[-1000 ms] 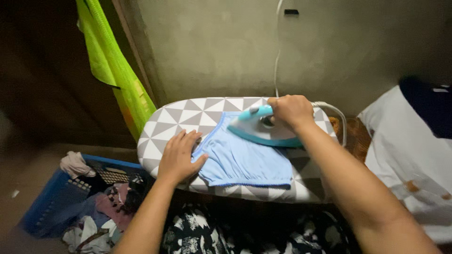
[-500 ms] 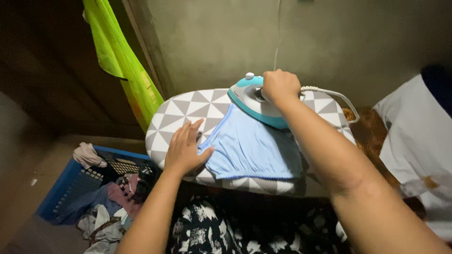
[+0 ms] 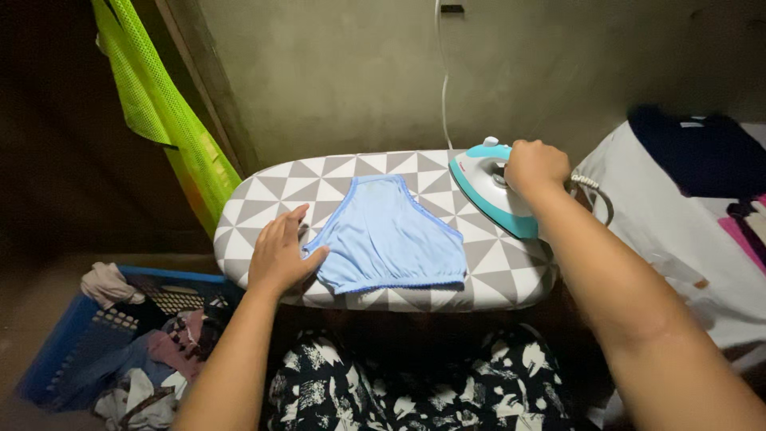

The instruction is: The person irons small items of clothing using an electric iron on an ironing board, sprays them with water, folds them, and places them onto a stack of ironed clothes.

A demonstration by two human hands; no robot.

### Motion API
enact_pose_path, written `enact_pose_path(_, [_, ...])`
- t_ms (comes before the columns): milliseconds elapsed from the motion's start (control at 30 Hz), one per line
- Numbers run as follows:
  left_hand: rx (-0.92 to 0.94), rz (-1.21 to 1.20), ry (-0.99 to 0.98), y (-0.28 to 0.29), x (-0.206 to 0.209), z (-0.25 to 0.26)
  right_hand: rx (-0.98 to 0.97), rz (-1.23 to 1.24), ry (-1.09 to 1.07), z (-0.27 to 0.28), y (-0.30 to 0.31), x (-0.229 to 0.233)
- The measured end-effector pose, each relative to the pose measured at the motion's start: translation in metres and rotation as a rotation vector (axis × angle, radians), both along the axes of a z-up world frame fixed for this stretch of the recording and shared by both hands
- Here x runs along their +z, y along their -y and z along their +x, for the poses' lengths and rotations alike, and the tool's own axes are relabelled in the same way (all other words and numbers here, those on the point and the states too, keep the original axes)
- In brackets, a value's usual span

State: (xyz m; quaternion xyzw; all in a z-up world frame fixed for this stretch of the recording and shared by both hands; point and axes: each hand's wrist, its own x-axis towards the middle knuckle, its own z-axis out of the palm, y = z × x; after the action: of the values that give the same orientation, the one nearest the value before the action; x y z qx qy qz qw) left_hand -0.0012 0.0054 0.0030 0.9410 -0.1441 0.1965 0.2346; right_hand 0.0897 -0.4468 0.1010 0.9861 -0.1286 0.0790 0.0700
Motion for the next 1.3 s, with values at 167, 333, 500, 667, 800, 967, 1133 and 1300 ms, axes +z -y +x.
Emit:
enact_pose_path(167, [0.002,-0.011,0.038,0.004,0.002,-0.013,0.077,-0.115,0.080,-0.017,-0.013,0.009])
enact_pose_path(333, [-0.280,0.008,0.234,0.012,-0.002,-0.049,0.802,-0.275,0.329,-0.075,-0.047,-0.021])
enact_pose_path(500, [-0.267,0.002,0.145,0.019,-0.002,-0.083,0.679,0.390,0.097,-0.099,-0.056,-0.060])
enact_pose_path(667, [-0.189,-0.005,0.157,0.027,-0.004,-0.090,0.683,0.575,0.183,-0.068,-0.074,-0.076])
enact_pose_path(800, [-0.180,0.004,0.114,0.030,-0.008,-0.094,0.574,0.627,0.155,-0.056,-0.093,-0.072])
enact_pose_path(967, [-0.163,0.005,0.088,0.031,-0.010,-0.093,0.649,0.400,0.163,-0.048,-0.101,-0.064])
enact_pose_path(1133, [-0.159,0.003,0.064,0.030,-0.009,-0.093,0.691,0.105,0.089,-0.052,-0.105,-0.051])
enact_pose_path(1300, [-0.182,-0.006,0.082,0.029,-0.006,-0.095,0.591,0.614,0.322,-0.064,-0.091,-0.056])
